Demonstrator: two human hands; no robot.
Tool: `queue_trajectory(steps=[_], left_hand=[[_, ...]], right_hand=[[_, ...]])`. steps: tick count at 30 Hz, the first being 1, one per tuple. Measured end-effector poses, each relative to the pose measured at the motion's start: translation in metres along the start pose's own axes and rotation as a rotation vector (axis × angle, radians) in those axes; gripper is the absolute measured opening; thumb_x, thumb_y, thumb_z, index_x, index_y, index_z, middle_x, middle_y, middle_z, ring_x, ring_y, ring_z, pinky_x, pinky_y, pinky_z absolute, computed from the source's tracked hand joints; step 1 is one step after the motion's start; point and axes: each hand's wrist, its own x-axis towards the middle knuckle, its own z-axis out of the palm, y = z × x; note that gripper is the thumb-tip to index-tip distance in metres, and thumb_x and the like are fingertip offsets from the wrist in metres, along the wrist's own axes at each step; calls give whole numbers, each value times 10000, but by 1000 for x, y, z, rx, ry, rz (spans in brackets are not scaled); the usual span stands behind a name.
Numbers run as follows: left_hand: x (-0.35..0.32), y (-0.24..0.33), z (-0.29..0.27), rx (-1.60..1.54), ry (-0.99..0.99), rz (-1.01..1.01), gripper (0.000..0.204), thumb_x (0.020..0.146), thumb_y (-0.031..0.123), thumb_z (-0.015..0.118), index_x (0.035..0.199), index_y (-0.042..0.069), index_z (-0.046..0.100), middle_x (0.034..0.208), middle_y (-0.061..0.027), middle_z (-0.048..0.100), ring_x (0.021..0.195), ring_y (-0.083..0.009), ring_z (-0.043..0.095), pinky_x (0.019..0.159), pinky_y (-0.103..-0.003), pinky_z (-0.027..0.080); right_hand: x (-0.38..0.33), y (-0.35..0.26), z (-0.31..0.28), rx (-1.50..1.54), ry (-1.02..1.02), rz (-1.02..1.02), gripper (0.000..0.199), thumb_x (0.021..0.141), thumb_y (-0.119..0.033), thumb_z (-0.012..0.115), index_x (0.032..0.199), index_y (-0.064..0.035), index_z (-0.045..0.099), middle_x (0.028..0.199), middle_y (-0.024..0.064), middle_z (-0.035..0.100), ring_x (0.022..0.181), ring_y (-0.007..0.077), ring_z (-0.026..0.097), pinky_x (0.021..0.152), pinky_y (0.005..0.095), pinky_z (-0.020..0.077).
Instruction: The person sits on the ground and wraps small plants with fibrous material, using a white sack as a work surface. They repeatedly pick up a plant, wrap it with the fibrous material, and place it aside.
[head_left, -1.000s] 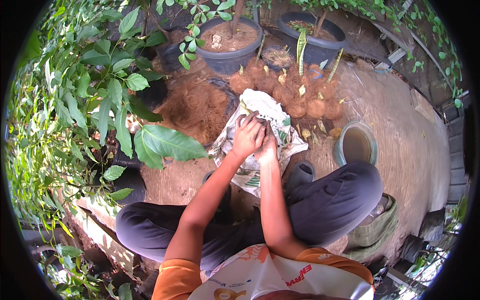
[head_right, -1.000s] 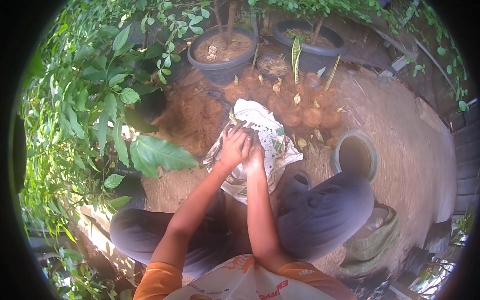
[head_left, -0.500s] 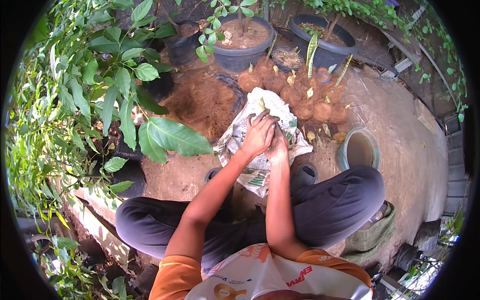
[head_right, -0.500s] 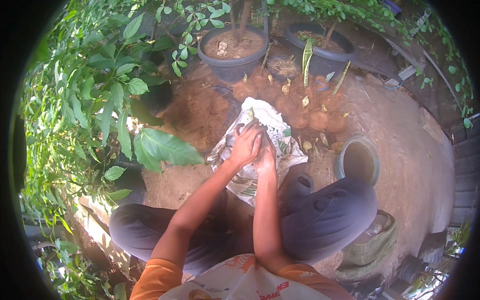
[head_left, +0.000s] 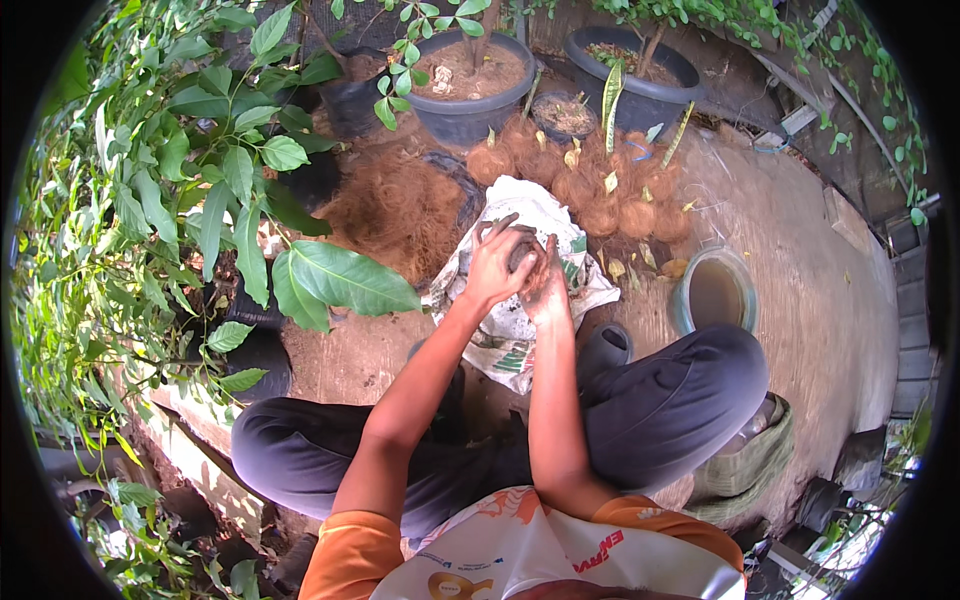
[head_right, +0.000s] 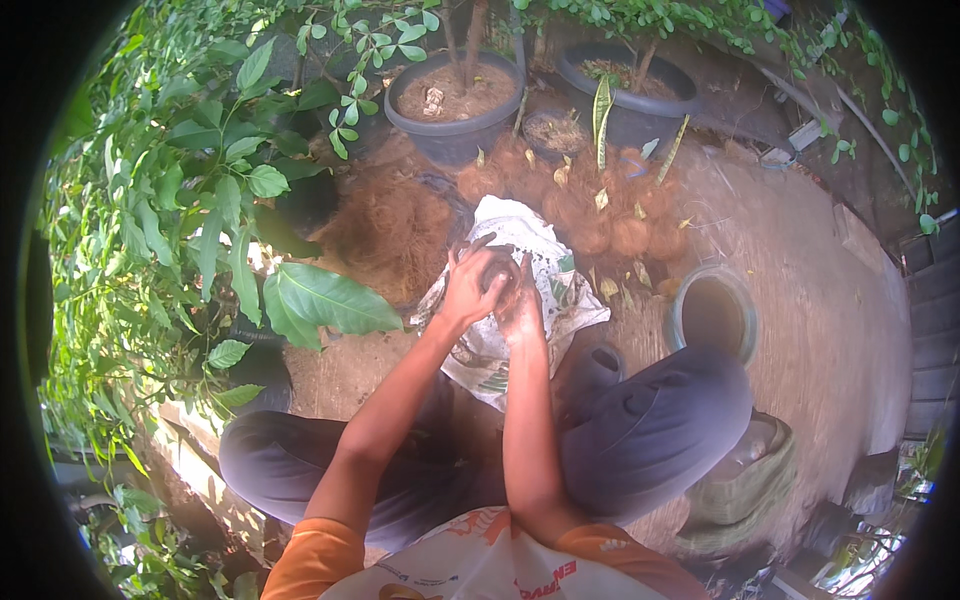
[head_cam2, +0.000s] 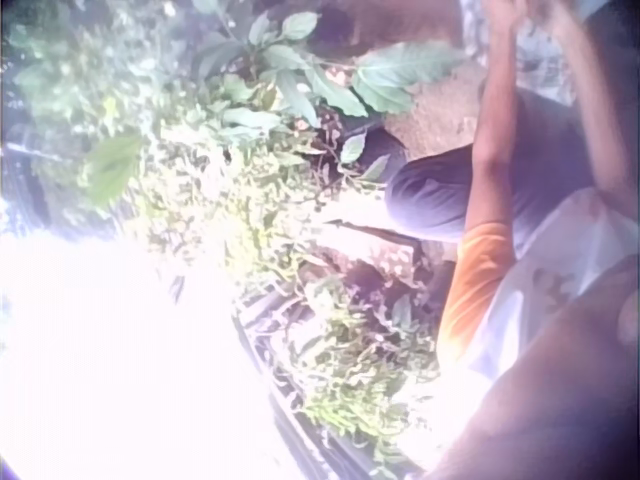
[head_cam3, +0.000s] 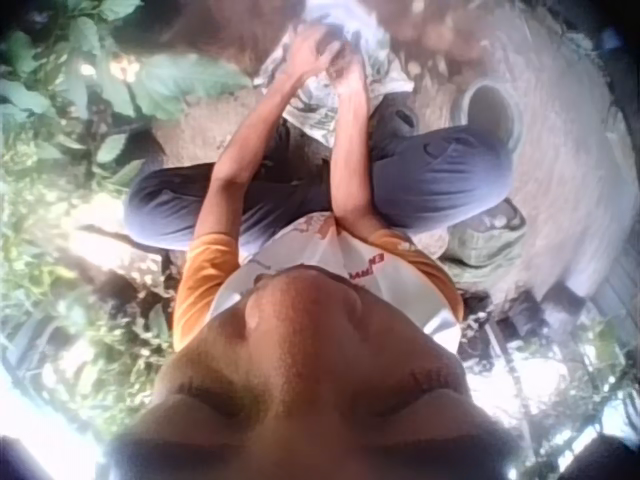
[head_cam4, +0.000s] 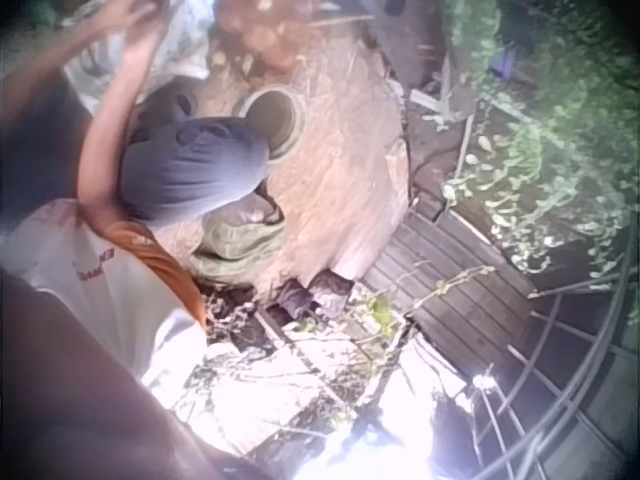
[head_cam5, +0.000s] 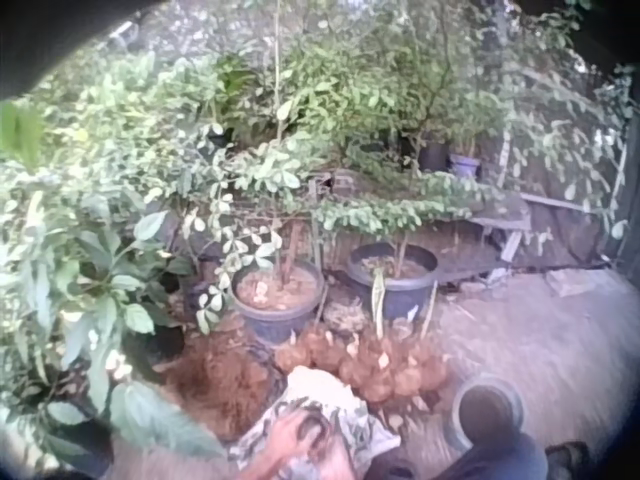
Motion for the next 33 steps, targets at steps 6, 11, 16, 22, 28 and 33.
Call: queue_trajectory(steps=[6, 11, 16, 22, 28, 33], left_hand=[[-4, 12, 16, 101, -39, 15, 259, 918, 228, 497, 1106, 122, 640, 1214, -16, 627, 1334, -243, 419, 1065, -567, 199], [2, 15, 5, 22, -67, -9, 452, 953, 380, 413, 1314, 134, 530, 1326, -67, 560, 1366, -279, 375, 1074, -587, 183], [41, -18, -24, -36, 77, -127, 600, 968, 522, 303, 1360, 98, 468, 1423, -146, 463, 1364, -323, 370, 1101, -581, 216], [22, -146, -127, 505, -514, -435, 589, 984, 513, 336, 1316, 65, 524, 1253, -218, 585, 1157, -355, 572, 1086, -508, 324], [-78, -245, -230, 663, 20, -725, 317, 885, 274, 564, 1098, 41, 599, 997, -205, 660, 924, -380, 641, 791, -479, 509], [-79, -275, -228, 633, 338, -898, 334, 887, 315, 577, 1072, 39, 618, 1112, -162, 647, 996, -339, 631, 861, -448, 485]], right_hand=[[4, 7, -9, 45, -25, -122, 500, 1029, -432, 358, 1333, -52, 473, 1301, 73, 539, 1198, 184, 521, 1016, 335, 425], [3, 6, 1, 30, -45, -173, 466, 1022, -421, 393, 1280, -47, 500, 1260, 96, 550, 1163, 194, 534, 992, 332, 434], [2, 2, 3, -55, 128, -174, 267, 958, -287, 565, 1156, -108, 563, 1000, 15, 619, 892, 141, 604, 784, 317, 510], [6, 0, -6, 41, 169, -179, 265, 913, -251, 603, 1126, -96, 572, 932, 58, 588, 843, 191, 601, 769, 338, 529], [9, -7, -25, -8, 211, -172, 283, 922, -274, 583, 1142, -94, 580, 1099, 81, 530, 1010, 206, 535, 834, 362, 516], [13, -10, -38, -47, 270, -178, 315, 913, -338, 577, 1160, -143, 576, 1089, 94, 543, 1014, 247, 530, 903, 412, 447]])
